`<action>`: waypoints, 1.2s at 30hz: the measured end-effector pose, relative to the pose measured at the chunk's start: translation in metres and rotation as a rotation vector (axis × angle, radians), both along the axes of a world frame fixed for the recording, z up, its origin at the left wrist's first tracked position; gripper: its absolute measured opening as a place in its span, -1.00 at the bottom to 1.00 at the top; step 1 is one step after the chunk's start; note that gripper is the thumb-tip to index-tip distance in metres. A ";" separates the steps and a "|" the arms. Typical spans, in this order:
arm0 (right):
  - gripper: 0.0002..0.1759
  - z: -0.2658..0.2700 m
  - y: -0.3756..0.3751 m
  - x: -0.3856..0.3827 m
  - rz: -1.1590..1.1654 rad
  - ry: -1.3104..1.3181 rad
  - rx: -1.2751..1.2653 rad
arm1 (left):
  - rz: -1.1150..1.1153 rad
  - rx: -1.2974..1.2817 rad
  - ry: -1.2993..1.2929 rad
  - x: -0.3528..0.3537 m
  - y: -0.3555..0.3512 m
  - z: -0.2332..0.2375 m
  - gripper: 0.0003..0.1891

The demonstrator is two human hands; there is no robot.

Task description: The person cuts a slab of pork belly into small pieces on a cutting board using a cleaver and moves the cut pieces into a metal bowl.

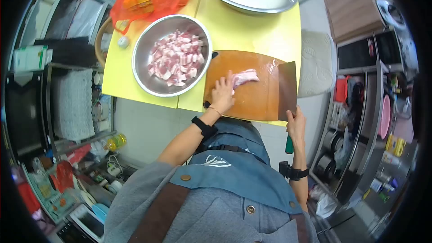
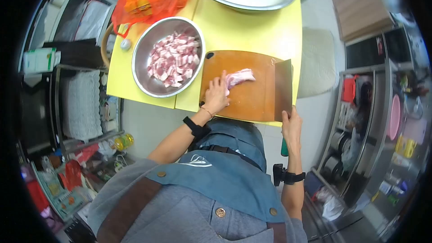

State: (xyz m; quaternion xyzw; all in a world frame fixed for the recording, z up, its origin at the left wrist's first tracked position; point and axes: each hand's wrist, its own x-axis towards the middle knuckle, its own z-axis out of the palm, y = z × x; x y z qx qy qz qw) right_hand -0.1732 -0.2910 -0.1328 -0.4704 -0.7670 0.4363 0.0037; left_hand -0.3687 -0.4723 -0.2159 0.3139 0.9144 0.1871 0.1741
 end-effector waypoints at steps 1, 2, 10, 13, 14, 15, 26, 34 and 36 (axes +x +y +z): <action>-0.74 -0.004 -0.003 0.008 -0.028 0.013 -0.021 | 0.021 -0.003 -0.009 0.000 -0.007 -0.008 -0.05; -0.74 -0.009 -0.006 0.016 -0.055 0.029 -0.041 | 0.022 0.057 -0.023 -0.002 -0.013 -0.016 -0.09; -0.72 -0.019 -0.002 0.035 -0.055 0.066 -0.089 | 0.299 0.507 -1.287 -0.039 0.012 -0.013 -0.51; -0.73 -0.014 0.005 0.035 -0.026 0.077 -0.035 | 0.171 0.623 -1.454 -0.030 0.037 0.039 -0.50; -0.72 -0.011 0.007 0.034 -0.018 0.083 -0.030 | 0.126 0.642 -1.496 -0.027 0.041 0.051 -0.52; -0.72 -0.009 0.009 0.032 -0.006 0.090 -0.027 | 0.085 0.662 -1.536 -0.024 0.043 0.057 -0.54; -0.79 -0.026 0.002 0.031 0.168 0.060 0.116 | 0.226 0.122 -0.802 -0.022 -0.009 -0.008 -0.72; -0.76 -0.041 0.003 0.022 0.269 0.039 0.345 | -0.130 0.268 0.065 -0.012 0.021 0.006 -0.70; -0.77 -0.035 0.009 0.016 0.261 0.043 0.340 | -0.102 0.398 0.012 0.008 0.061 -0.006 -0.63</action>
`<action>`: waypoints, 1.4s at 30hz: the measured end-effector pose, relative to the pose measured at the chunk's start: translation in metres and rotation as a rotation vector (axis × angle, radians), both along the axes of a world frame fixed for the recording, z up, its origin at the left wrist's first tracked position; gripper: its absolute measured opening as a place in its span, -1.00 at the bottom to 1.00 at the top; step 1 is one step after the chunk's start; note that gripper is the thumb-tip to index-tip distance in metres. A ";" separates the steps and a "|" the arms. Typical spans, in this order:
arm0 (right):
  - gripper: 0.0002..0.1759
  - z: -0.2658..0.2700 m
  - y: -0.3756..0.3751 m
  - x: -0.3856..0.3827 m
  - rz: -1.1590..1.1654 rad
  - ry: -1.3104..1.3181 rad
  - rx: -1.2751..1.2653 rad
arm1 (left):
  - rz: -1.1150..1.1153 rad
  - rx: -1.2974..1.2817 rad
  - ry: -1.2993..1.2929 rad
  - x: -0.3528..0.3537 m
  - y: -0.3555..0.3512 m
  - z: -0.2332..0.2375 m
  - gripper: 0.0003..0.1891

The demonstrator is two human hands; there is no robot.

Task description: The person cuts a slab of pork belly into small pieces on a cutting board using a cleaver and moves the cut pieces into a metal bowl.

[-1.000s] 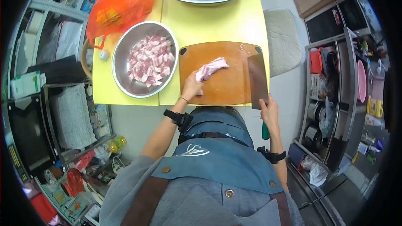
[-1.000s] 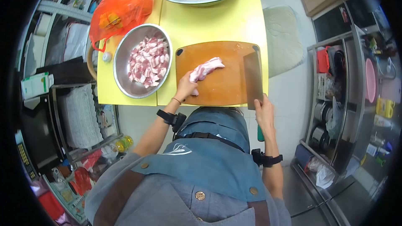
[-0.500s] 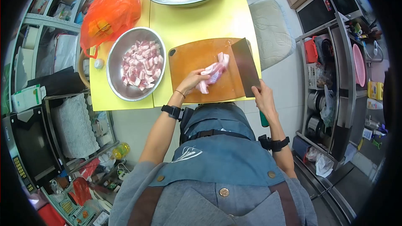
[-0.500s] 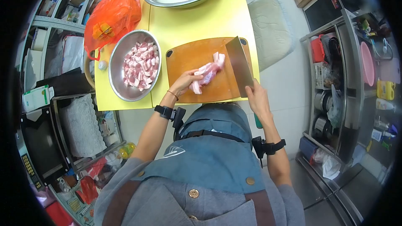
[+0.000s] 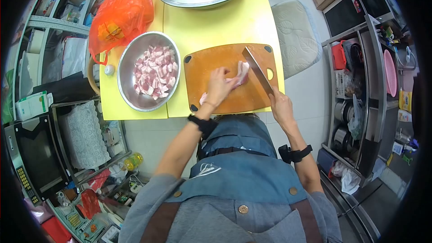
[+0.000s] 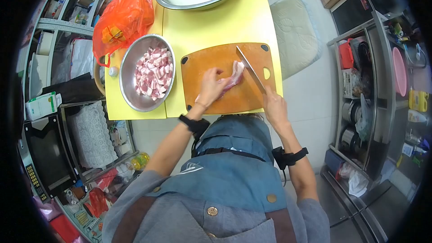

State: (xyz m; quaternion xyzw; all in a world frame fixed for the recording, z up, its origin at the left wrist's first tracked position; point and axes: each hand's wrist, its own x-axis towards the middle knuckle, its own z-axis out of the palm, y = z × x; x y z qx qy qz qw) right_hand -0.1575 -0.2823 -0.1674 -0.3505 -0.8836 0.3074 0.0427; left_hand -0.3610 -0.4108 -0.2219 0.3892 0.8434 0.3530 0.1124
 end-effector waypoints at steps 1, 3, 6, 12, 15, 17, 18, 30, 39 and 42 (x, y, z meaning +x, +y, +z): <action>-0.77 0.005 0.003 -0.003 -0.005 0.000 -0.003 | 0.027 -0.007 -0.007 0.009 0.020 -0.007 -0.61; -0.77 0.012 0.009 -0.006 -0.050 -0.001 -0.081 | 0.014 -0.001 -0.036 0.018 0.043 -0.026 -0.58; -0.73 0.006 0.019 0.000 -0.077 0.005 -0.114 | -0.068 0.083 -0.232 0.024 0.058 -0.043 -0.61; -0.75 0.007 0.015 0.002 -0.039 0.037 -0.096 | -0.086 0.106 -0.026 0.019 0.044 -0.044 -0.63; -0.75 0.000 0.010 -0.008 0.025 -0.028 -0.029 | -0.058 0.137 -0.067 0.021 0.046 -0.032 -0.66; -0.75 -0.009 0.005 -0.015 0.064 -0.065 0.009 | -0.117 0.144 -0.058 0.019 0.044 -0.028 -0.67; -0.75 -0.013 0.003 -0.019 0.080 -0.066 0.030 | -0.144 0.147 -0.052 0.018 0.044 -0.028 -0.67; -0.51 -0.021 -0.007 -0.007 0.152 -0.151 0.030 | -0.189 0.091 -0.024 0.014 0.051 -0.054 -0.67; -0.54 -0.034 0.000 -0.053 0.175 -0.129 0.019 | -0.288 0.193 -0.117 0.009 0.052 -0.041 -0.67; -0.57 -0.060 0.006 -0.099 0.153 -0.035 0.062 | -0.336 0.195 -0.063 0.009 0.046 -0.051 -0.65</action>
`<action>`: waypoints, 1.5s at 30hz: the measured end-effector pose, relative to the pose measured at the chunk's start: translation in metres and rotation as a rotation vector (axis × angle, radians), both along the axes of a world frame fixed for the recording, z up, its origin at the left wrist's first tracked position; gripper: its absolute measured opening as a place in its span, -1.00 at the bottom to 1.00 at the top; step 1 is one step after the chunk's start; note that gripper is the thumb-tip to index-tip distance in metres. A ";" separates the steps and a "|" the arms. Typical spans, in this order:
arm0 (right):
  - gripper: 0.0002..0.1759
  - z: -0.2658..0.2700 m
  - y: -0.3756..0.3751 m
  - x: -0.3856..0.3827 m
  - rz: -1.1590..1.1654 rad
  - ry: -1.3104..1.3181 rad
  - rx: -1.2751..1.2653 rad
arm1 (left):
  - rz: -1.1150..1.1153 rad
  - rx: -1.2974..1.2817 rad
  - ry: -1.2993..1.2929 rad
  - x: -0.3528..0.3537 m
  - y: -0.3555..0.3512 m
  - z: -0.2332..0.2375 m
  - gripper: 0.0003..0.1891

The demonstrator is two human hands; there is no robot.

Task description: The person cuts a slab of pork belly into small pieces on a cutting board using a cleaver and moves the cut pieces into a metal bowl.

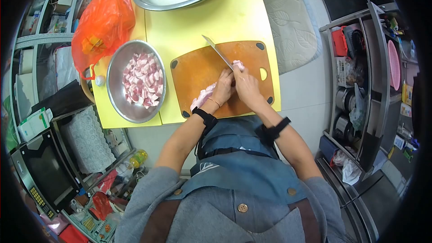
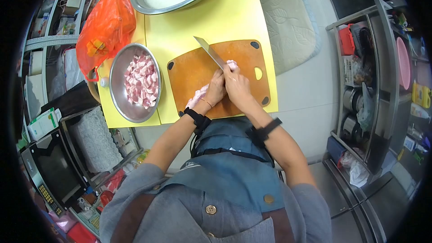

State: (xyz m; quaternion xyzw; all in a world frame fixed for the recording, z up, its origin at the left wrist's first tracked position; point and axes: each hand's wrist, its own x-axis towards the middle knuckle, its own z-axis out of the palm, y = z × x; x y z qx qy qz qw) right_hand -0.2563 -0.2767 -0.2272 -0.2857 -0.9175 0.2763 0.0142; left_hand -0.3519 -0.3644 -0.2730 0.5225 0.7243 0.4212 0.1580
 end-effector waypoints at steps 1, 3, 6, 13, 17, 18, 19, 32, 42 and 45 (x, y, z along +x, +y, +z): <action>-0.58 0.002 0.001 -0.006 -0.005 0.011 0.004 | 0.024 0.000 0.011 0.001 -0.001 -0.003 -0.65; -0.58 0.010 0.002 -0.005 -0.002 -0.002 0.005 | 0.072 0.004 0.041 -0.002 0.001 -0.005 -0.67; -0.63 0.023 -0.007 0.053 0.014 -0.135 -0.004 | 0.269 -0.199 -0.016 -0.009 0.003 0.002 -0.64; -0.68 0.032 0.004 0.081 -0.041 -0.031 -0.017 | 0.227 -0.086 -0.242 -0.011 -0.014 0.025 -0.69; -0.71 0.054 -0.001 0.060 0.016 -0.004 -0.029 | 0.266 -0.040 -0.038 -0.008 -0.032 0.021 -0.67; -0.72 0.054 -0.003 0.057 0.032 -0.034 -0.027 | 0.263 -0.019 0.034 -0.005 -0.031 0.017 -0.67; -0.74 0.054 -0.005 0.053 0.050 -0.063 -0.024 | 0.270 -0.030 0.008 -0.003 -0.030 0.013 -0.69; -0.64 0.049 -0.023 0.089 0.077 -0.129 -0.047 | 0.251 -0.053 -0.003 -0.005 -0.018 0.004 -0.73; -0.58 0.010 -0.013 -0.006 0.101 -0.011 -0.035 | 0.076 -0.123 -0.031 -0.010 -0.026 -0.004 -0.65; -0.57 0.008 -0.012 -0.025 0.093 0.049 0.041 | -0.005 0.000 0.056 -0.002 -0.029 -0.001 -0.62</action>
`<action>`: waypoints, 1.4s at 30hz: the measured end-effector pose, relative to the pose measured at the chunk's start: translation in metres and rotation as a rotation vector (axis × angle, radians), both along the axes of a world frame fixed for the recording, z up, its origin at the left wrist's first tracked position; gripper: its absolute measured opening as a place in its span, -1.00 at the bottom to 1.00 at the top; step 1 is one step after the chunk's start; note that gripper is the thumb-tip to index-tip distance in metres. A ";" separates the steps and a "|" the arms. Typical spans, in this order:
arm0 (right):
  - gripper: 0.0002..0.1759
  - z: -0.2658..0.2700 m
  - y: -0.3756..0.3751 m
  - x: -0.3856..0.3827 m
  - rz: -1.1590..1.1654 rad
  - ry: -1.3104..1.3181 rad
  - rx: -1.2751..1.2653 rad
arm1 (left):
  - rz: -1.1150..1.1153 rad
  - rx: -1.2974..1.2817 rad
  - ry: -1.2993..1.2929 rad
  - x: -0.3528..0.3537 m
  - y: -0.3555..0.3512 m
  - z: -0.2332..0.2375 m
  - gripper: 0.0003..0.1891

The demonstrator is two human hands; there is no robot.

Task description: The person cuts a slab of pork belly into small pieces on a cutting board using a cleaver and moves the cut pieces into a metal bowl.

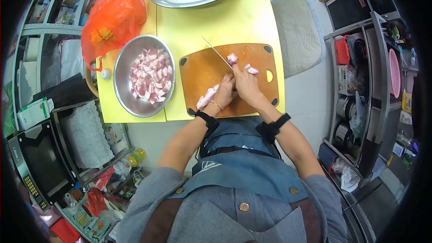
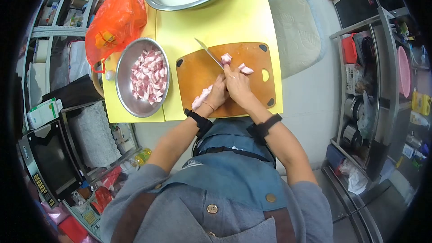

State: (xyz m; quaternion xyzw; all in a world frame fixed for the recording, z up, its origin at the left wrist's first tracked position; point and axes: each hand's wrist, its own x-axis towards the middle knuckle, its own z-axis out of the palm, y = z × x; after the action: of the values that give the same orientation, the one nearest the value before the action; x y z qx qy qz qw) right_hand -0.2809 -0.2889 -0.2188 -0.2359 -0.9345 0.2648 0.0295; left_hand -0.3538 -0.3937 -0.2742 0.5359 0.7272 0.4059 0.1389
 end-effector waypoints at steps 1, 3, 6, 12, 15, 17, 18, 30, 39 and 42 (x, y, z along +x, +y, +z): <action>-0.57 0.001 0.001 0.011 0.000 -0.019 -0.026 | 0.042 -0.064 0.011 0.002 0.000 0.000 -0.62; -0.60 0.010 -0.001 0.047 -0.004 -0.111 -0.061 | 0.174 -0.105 0.022 0.005 0.003 -0.001 -0.63; -0.71 0.020 0.000 0.095 -0.052 -0.199 -0.095 | 0.211 -0.135 -0.026 0.002 0.001 0.005 -0.66; -0.73 0.038 -0.003 0.104 -0.077 -0.108 -0.126 | 0.232 -0.082 -0.066 -0.007 -0.023 0.023 -0.66; -0.69 0.051 -0.014 0.093 -0.035 -0.105 -0.117 | 0.237 -0.083 -0.002 0.002 -0.030 0.025 -0.69; -0.68 0.046 -0.020 0.089 -0.016 -0.127 -0.084 | 0.237 -0.098 0.001 0.008 -0.028 0.023 -0.68; -0.67 0.041 -0.022 0.087 -0.006 -0.138 -0.066 | 0.237 -0.105 0.003 0.010 -0.027 0.021 -0.68; -0.71 0.031 -0.029 0.085 -0.026 -0.151 -0.130 | 0.157 -0.069 0.004 0.004 -0.023 0.011 -0.67; -0.64 0.047 -0.035 0.127 -0.046 -0.236 -0.277 | 0.186 -0.104 0.036 0.008 -0.020 0.006 -0.70; -0.55 0.038 -0.037 0.112 -0.026 -0.221 -0.227 | 0.160 -0.088 0.052 0.007 -0.022 0.001 -0.68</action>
State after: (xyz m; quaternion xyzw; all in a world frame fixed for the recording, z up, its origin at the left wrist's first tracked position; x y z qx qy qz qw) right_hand -0.1690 -0.3262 -0.1810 -0.2776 -0.8930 0.3408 -0.0970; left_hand -0.3467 -0.4154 -0.2727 0.4797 0.7882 0.3693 0.1106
